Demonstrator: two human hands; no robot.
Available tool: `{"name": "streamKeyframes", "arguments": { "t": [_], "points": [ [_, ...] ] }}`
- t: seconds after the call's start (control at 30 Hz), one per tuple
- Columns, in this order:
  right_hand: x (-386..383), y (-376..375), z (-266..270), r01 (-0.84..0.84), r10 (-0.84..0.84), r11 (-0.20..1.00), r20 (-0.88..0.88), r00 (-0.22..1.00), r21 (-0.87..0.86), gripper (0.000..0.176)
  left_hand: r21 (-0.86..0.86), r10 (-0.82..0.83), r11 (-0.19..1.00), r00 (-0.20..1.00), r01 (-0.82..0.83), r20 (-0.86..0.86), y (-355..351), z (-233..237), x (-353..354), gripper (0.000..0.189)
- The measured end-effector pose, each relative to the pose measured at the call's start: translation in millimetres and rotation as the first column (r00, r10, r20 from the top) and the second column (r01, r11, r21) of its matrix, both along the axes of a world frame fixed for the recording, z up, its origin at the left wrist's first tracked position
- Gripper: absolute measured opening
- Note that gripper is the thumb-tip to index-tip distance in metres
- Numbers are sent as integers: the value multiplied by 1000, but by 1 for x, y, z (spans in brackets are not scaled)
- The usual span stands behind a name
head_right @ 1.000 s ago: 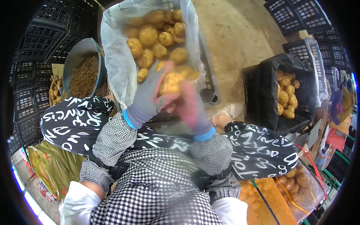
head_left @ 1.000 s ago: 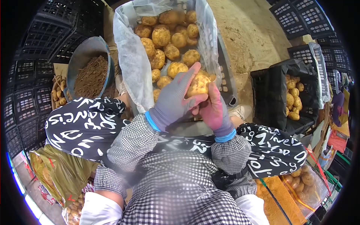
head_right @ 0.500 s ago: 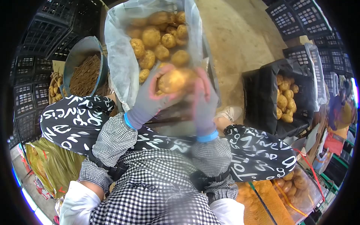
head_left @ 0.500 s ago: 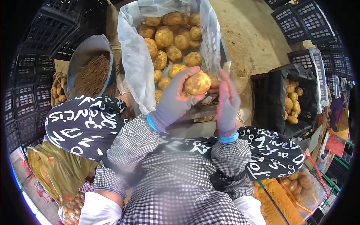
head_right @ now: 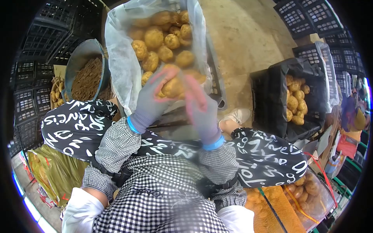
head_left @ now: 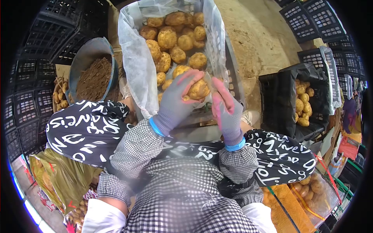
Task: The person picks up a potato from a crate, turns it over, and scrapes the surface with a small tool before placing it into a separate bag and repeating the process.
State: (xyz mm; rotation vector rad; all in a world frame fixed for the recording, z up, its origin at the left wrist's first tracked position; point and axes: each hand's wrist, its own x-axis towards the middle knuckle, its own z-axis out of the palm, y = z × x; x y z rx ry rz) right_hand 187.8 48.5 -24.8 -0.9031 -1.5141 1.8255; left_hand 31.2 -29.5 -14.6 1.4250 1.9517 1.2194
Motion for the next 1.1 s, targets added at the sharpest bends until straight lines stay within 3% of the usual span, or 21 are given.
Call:
{"name": "streamKeyframes", "arguments": {
  "t": [0.1,0.2,0.37,0.53,0.6,0.7,0.83,0.9,0.97,1.0,1.07,1.1],
  "points": [
    [1,-4,0,-93,91,994,41,995,50,50,-57,2,998,1000,-2,2,-1,1,0,74],
    [0,-12,-5,-157,150,981,69,986,110,46,-17,17,1000,980,-14,199,1,-9,-4,75],
    [-4,-5,16,22,-23,997,-10,1000,-79,39,-80,22,997,983,-8,180,0,-5,-3,76],
    [-3,-11,-7,-166,115,925,163,980,341,39,-109,12,994,987,6,160,-2,-5,-7,74],
    [-5,-11,-7,-119,82,934,123,989,337,38,-117,33,993,982,-11,188,-1,-7,-7,72],
    [-2,-6,-7,-15,14,992,12,1000,128,38,-176,69,984,955,-17,289,0,-3,-6,72],
    [-1,-9,-15,-172,150,960,114,982,222,40,-190,56,982,957,-1,284,-4,-5,-11,72],
    [-2,-10,-12,-114,105,987,80,991,116,41,-160,54,987,952,-5,303,-4,-8,-13,72],
    [-9,-9,10,111,-136,965,-91,987,-239,42,-112,54,994,940,-17,336,-2,-2,-13,72],
    [-8,-6,7,107,-125,972,-74,989,-208,43,-85,51,996,934,-22,353,-1,0,-13,72],
    [0,7,-8,101,-107,985,-40,993,-137,45,27,-16,1000,989,12,146,0,0,-13,72],
    [6,10,-21,-22,15,985,-44,999,-172,48,80,-43,996,998,40,36,1,0,-13,72]
  ]
}}
